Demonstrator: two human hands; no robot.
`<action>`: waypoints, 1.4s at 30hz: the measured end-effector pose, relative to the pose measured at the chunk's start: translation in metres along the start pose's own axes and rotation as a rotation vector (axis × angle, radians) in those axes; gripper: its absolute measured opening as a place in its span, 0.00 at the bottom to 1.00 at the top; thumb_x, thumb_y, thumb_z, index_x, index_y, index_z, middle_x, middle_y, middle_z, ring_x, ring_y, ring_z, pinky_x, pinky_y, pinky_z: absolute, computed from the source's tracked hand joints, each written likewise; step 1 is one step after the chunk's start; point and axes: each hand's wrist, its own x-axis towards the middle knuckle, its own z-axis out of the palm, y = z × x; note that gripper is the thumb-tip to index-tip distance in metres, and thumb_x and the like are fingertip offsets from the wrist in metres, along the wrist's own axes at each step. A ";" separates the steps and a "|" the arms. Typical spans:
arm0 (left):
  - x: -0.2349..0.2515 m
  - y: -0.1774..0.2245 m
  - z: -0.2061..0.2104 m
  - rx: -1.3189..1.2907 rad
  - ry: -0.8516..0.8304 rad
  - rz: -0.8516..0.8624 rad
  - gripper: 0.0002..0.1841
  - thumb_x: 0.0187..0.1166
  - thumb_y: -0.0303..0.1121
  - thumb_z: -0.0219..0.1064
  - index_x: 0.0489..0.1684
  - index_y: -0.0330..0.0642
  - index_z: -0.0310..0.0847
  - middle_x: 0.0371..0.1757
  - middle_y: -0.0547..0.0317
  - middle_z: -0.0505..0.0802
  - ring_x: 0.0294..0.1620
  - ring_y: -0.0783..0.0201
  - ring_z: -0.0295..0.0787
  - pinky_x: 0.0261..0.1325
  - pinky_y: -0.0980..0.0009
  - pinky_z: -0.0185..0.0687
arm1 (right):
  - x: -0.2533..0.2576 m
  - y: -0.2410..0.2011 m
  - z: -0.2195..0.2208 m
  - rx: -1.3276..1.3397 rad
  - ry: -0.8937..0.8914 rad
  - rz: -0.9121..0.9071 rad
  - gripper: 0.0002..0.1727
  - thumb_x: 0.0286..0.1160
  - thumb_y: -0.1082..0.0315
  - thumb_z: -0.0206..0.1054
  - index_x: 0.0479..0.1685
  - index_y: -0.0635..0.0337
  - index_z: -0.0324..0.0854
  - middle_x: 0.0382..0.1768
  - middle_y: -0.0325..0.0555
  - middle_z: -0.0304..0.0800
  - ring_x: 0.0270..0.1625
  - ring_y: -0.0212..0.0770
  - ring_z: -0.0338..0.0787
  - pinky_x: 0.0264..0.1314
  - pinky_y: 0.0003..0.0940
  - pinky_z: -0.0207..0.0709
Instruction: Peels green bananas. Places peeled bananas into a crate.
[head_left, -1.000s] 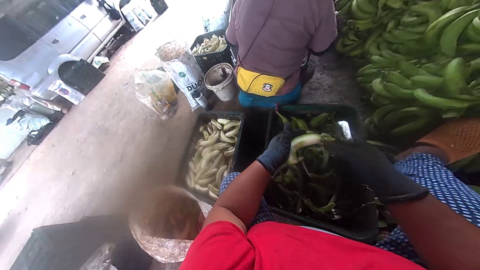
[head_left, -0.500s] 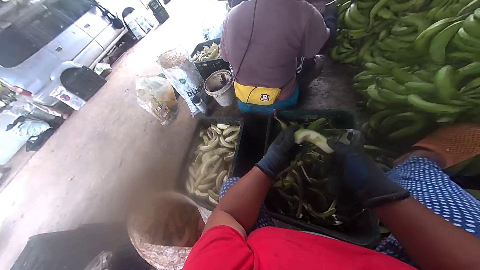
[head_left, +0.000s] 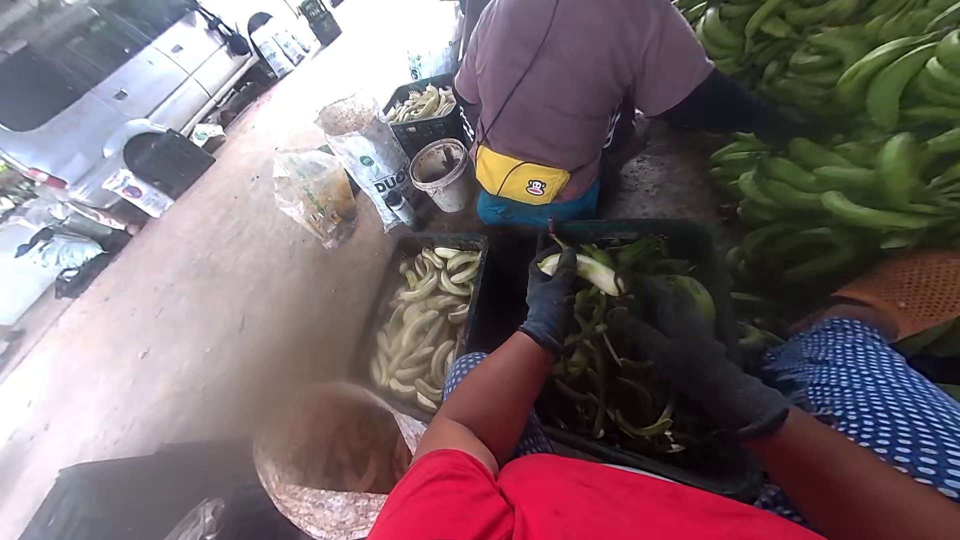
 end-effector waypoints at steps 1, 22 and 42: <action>-0.001 0.000 0.000 -0.007 -0.007 -0.001 0.32 0.76 0.60 0.72 0.77 0.59 0.73 0.53 0.49 0.93 0.45 0.54 0.93 0.50 0.52 0.90 | 0.000 0.001 0.002 -0.034 0.021 -0.029 0.40 0.75 0.38 0.67 0.88 0.40 0.65 0.73 0.57 0.76 0.70 0.55 0.82 0.67 0.63 0.79; 0.005 -0.008 -0.011 -0.148 -0.355 -0.035 0.29 0.81 0.61 0.64 0.72 0.53 0.76 0.43 0.54 0.92 0.38 0.61 0.89 0.43 0.60 0.88 | 0.006 0.014 -0.004 -0.049 -0.034 -0.260 0.33 0.79 0.49 0.66 0.86 0.35 0.70 0.74 0.47 0.81 0.74 0.50 0.80 0.72 0.59 0.77; 0.000 -0.008 -0.009 -0.170 -0.695 -0.095 0.27 0.88 0.56 0.55 0.78 0.52 0.72 0.53 0.53 0.90 0.48 0.61 0.89 0.54 0.59 0.87 | 0.015 0.020 -0.011 -0.101 -0.011 -0.190 0.33 0.78 0.63 0.62 0.87 0.34 0.70 0.72 0.50 0.81 0.74 0.54 0.79 0.71 0.63 0.76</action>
